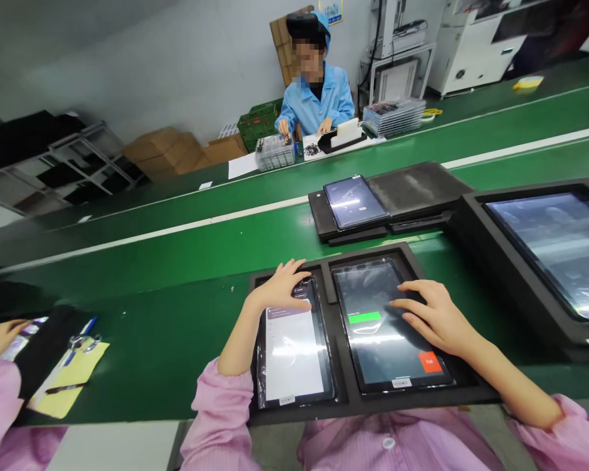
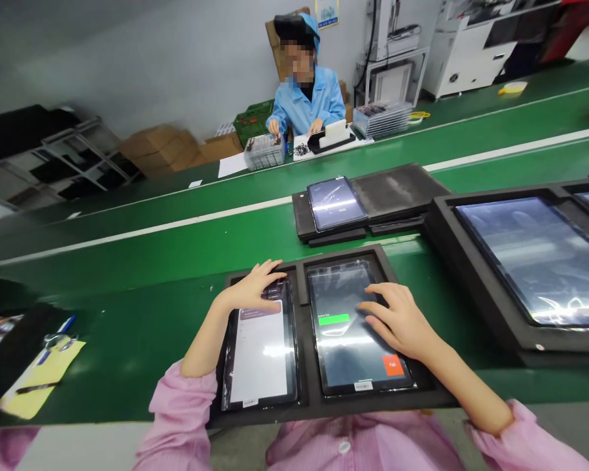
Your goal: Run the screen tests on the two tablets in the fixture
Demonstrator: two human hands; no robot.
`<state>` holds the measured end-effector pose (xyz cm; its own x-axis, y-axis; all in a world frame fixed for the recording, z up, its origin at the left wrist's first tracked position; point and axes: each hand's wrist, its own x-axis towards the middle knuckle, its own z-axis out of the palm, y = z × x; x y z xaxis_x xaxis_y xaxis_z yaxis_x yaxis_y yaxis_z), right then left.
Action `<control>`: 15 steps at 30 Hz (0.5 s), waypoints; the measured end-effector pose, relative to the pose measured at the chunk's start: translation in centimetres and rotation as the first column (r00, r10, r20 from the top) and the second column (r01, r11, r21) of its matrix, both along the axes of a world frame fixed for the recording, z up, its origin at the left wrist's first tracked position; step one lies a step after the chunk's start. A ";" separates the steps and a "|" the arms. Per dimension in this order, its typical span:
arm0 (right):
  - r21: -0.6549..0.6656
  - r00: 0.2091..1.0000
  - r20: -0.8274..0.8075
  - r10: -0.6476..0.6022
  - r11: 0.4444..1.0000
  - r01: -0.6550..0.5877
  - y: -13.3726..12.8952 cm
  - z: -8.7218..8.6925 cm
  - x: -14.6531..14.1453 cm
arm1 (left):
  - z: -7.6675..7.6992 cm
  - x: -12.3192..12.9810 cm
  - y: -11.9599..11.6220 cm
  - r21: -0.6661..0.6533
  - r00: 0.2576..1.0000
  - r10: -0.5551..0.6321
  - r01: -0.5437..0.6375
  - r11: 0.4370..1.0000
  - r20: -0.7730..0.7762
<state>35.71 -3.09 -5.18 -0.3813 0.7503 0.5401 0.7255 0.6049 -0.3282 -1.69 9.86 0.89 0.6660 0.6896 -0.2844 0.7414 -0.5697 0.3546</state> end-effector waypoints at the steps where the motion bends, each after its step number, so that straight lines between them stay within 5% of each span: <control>1: -0.008 0.999 0.028 0.034 0.999 -0.034 -0.1 0.1 0.1 | -0.2 -0.3 -0.2 -0.013 0.999 -0.029 0.029 1.000 -0.017; 7: -0.055 0.997 0.002 0.072 0.996 -0.072 -0.1 -0.2 0.2 | -1.2 -0.1 -0.5 0.015 0.995 -0.066 0.068 0.998 -0.079; 15: -0.102 0.997 -0.071 0.039 0.994 -0.046 -0.3 -0.2 0.3 | 1.0 -0.2 1.2 0.045 0.992 0.124 -0.125 0.991 0.034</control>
